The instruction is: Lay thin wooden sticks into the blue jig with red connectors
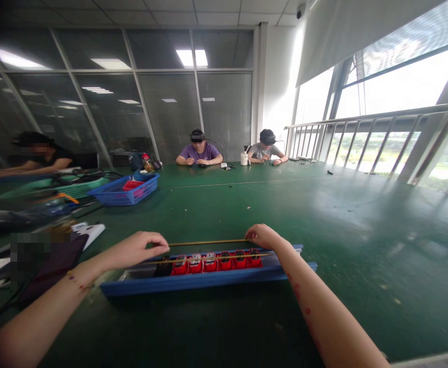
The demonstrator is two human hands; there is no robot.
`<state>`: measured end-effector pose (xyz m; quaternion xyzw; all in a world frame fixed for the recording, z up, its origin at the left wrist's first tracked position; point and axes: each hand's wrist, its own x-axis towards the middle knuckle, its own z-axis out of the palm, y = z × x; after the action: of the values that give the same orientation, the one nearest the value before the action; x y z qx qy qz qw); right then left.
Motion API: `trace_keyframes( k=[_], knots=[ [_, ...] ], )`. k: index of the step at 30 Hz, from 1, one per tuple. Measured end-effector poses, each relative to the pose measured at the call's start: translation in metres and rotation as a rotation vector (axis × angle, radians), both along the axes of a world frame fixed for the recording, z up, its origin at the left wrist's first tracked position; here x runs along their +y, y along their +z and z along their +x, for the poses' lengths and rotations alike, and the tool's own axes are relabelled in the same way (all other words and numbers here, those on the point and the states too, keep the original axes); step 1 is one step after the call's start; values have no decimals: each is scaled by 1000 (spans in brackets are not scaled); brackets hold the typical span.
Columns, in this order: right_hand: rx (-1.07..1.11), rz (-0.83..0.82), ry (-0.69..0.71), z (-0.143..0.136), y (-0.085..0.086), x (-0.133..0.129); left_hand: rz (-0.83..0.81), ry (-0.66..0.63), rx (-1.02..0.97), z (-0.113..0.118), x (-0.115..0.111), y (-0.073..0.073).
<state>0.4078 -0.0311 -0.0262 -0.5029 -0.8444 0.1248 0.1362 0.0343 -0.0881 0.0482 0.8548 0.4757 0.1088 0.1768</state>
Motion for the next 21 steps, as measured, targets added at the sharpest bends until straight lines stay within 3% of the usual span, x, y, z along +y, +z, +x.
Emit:
trace_keyframes(
  k=[3, 7, 11, 18, 21],
  knots=[
    [0, -1, -16, -1, 1, -1, 5, 9, 21, -5, -23, 4],
    [2, -5, -15, -2, 0, -1, 109, 64, 83, -17, -32, -7],
    [6, -25, -18, -1, -2, 1, 240, 20, 122, -24, -28, -5],
    [95, -13, -67, 5, -12, 7, 551, 123, 124, -53, -10, 28],
    [100, 16, -81, 8, -17, 10, 569, 151, 173, -61, 7, 26]
  ],
)
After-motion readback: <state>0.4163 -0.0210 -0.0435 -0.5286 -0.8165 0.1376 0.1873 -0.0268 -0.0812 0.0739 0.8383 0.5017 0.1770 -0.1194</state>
